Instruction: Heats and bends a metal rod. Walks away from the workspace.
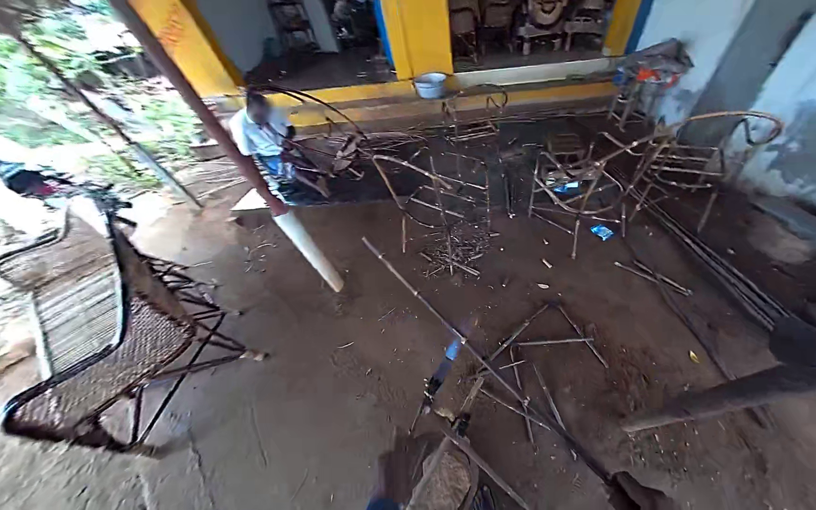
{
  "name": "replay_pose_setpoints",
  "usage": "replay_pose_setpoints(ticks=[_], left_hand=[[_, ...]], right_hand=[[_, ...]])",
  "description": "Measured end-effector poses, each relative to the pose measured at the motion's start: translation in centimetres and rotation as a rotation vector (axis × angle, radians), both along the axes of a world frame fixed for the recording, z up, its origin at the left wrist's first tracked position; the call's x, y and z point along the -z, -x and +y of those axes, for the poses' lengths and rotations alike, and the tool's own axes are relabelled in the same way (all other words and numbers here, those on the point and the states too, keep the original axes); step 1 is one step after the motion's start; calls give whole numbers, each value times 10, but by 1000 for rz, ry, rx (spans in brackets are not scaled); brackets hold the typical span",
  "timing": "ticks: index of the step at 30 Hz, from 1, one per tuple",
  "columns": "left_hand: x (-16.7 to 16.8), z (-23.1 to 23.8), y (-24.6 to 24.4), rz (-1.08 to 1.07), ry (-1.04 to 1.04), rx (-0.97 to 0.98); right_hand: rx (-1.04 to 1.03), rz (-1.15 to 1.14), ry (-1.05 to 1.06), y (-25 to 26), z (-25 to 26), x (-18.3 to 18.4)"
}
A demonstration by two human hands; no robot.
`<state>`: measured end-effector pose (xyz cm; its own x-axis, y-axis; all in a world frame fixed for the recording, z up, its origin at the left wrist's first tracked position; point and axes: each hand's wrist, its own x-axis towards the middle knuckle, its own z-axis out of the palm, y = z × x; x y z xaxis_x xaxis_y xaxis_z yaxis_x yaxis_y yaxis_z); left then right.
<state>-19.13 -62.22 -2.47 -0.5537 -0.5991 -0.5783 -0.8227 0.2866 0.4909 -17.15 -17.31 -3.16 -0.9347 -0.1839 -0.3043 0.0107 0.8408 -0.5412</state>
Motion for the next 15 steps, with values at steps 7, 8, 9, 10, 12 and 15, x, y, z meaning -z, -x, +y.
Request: replay_pose_setpoints(ticks=[7,8,9,10,12,15], left_hand=[[44,-71,-6,556,-60,-230],[48,-93,8,619,30,-192],[46,-113,25,691,98,-155],[34,-131,46,733,158,-118],[-13,-160,95,713,230,-17],[-6,-236,170,673,609,372]], right_hand=[[58,389,-117,40,11,2],[53,438,-138,47,15,5],[47,485,-164,53,19,5],[42,527,-186,58,23,3],[32,595,-198,71,31,2],[0,693,-187,88,43,0]])
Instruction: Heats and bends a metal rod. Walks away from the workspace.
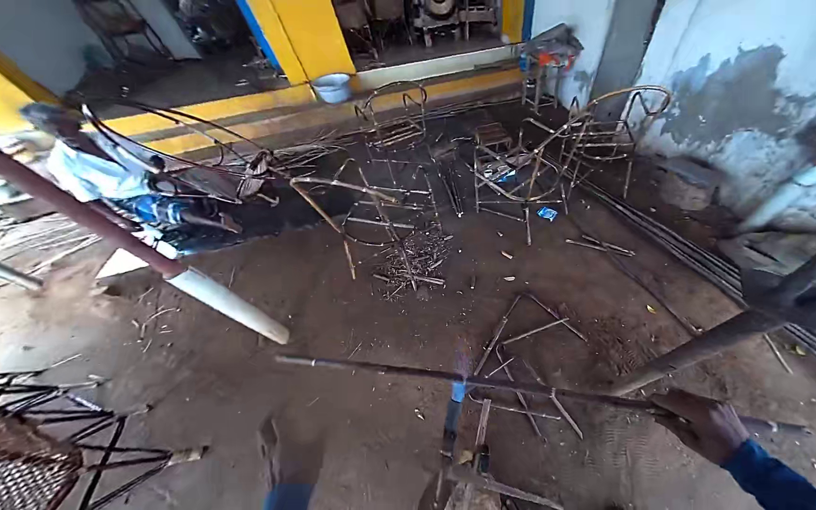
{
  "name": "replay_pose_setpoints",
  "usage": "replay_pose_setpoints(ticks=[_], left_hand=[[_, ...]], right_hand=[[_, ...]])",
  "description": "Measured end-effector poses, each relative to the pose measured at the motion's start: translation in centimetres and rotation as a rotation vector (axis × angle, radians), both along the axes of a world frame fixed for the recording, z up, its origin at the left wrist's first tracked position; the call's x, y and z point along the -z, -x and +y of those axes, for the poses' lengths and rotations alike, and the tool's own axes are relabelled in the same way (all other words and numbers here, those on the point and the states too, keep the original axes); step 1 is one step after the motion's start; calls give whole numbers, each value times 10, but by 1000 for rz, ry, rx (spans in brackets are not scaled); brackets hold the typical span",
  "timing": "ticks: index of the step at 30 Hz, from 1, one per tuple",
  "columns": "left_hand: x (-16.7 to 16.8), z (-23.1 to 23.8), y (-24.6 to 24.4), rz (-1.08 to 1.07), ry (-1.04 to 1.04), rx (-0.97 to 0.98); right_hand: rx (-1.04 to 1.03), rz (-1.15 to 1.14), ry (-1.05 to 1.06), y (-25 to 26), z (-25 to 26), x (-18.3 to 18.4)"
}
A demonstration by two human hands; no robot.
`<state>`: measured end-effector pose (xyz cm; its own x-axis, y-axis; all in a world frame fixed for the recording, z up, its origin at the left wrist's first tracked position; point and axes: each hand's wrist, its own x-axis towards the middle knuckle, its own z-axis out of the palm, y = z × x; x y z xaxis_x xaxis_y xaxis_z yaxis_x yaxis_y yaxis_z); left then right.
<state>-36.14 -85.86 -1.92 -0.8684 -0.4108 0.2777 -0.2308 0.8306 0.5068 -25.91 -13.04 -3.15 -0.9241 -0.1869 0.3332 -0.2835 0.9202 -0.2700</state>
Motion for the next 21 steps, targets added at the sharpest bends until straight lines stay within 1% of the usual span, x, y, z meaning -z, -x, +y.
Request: replay_pose_setpoints(ticks=[1,2,3,4,6,9,12,15,18,21], left_hand=[[10,-21,25,12,138,81],[14,-35,45,-35,250,128],[-1,-38,59,-260,324,158],[-3,-46,72,-373,411,202],[0,-62,92,-452,518,301],[-4,-73,109,-523,517,333],[-9,-84,116,-545,509,293],[-13,-97,119,-577,599,242],[-17,-113,119,-534,639,246],[-30,-119,114,-533,622,222]], right_hand=[[-15,23,5,5,1,-3],[-24,34,8,10,0,-7],[-28,38,3,13,-1,-11],[-29,31,-5,16,-1,-13],[-30,15,-13,20,4,-15],[13,-86,-58,23,19,-20],[89,-154,-212,24,48,-22],[111,-154,-359,27,76,-21],[86,-172,-404,36,74,-20],[97,-209,-416,43,61,-21]])
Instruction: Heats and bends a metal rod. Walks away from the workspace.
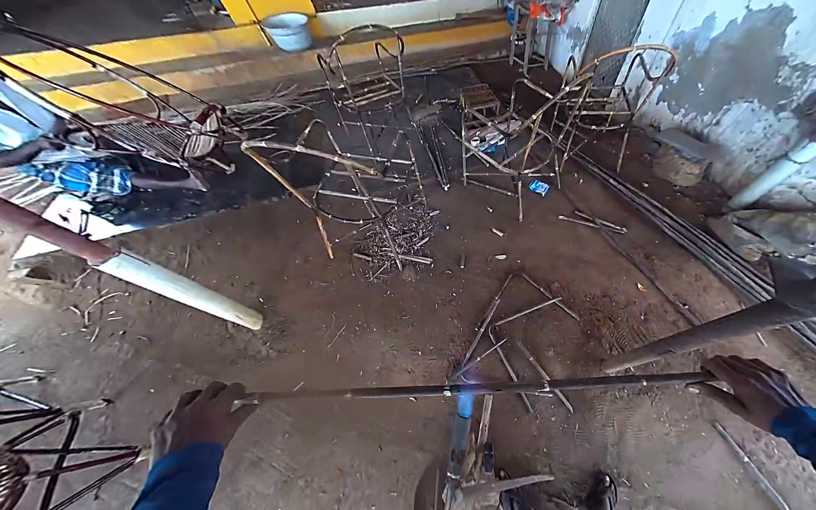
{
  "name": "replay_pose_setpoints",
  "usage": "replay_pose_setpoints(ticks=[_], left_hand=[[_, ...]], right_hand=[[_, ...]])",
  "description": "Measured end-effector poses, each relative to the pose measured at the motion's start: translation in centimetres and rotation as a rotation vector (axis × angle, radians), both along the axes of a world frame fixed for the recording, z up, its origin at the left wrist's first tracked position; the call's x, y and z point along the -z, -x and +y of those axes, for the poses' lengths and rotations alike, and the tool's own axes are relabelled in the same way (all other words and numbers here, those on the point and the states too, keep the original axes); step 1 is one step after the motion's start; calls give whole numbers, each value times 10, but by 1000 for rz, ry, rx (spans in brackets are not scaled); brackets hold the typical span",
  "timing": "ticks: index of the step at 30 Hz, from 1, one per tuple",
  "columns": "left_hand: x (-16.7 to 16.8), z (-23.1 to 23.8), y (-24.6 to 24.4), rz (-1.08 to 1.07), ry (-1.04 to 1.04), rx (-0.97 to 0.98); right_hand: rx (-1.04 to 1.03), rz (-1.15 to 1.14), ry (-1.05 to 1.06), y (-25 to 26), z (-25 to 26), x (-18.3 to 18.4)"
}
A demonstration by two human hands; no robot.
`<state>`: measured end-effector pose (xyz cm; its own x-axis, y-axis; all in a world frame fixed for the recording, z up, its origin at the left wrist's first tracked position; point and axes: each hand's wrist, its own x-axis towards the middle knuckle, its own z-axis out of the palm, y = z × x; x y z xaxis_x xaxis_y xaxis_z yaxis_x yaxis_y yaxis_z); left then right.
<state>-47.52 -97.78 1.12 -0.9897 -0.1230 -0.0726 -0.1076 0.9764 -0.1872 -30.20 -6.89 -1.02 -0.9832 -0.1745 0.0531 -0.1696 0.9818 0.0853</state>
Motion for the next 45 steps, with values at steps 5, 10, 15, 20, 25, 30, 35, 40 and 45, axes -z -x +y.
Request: replay_pose_setpoints(ticks=[5,10,15,20,25,30,35,40,45], left_hand=[[3,-19,-7,87,-36,89],[5,-42,-16,106,-21,355],[-3,-40,-19,37,99,336],[-2,-36,-17,53,54,354],[2,-45,-20,150,-26,444],[0,-42,-27,125,-5,388],[0,-36,-37,153,-24,354],[0,-33,-45,151,-11,319],[-5,-34,-62,178,-50,318]], right_hand=[[11,-20,12,13,8,8],[-6,-7,28,19,21,5],[-20,43,-6,24,17,0],[-3,-26,-81,20,20,2],[59,-49,-81,14,19,2],[67,-49,-90,15,16,3],[45,-7,-93,13,18,1],[57,5,-88,8,14,0],[99,-7,-77,2,7,-4]])
